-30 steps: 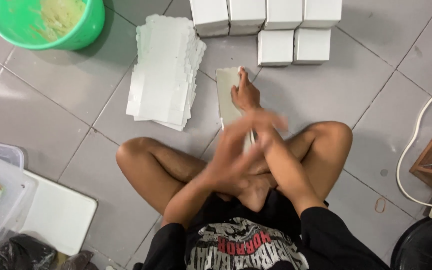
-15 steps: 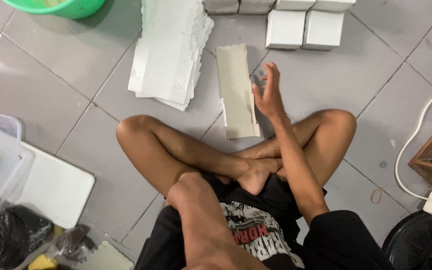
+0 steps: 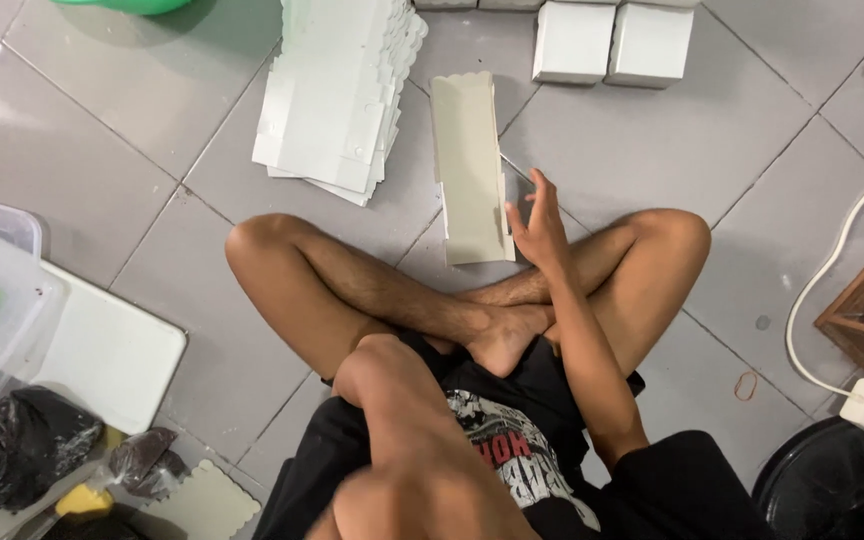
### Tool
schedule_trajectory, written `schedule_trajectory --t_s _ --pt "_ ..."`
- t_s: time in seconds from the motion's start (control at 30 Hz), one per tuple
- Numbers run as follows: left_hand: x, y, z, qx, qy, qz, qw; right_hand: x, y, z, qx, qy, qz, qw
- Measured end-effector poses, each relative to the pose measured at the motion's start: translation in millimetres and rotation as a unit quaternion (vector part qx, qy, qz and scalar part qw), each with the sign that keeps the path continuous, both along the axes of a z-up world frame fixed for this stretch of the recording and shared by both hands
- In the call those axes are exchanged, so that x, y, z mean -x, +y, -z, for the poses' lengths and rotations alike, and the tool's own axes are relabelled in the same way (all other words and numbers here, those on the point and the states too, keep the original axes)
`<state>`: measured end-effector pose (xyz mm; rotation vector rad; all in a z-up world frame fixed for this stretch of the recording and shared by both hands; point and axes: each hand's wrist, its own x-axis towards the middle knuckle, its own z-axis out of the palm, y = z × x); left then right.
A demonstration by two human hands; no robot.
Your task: The person sits on the floor and folds flat white cardboard sheets into small boxes. They fold the sides, tuck the flaps, and place the finished boxes into a stack. The process is repeated with multiple sheets.
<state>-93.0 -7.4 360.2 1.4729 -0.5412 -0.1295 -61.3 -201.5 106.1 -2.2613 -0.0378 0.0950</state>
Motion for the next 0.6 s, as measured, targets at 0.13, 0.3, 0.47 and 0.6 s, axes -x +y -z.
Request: schedule_trajectory --t_s 0.13,0.3,0.47,0.6 --pt "-11 -1 30 -0.06 0.008 0.016 0.998 -15 6 8 0.051 0.161 0.017 0.986" --pt "-35 5 78 -0.14 0.011 0.035 0.99 -15 -6 64 0.145 0.201 -0.04 0.968" --pt "-5 45 262 -0.513 0.198 0.002 0.835 -13 -17 76 0.116 0.136 -0.023 0.984" --pt "3 30 289 -0.535 0.206 0.052 0.818 -19 -12 26 0.029 0.146 0.003 0.989"
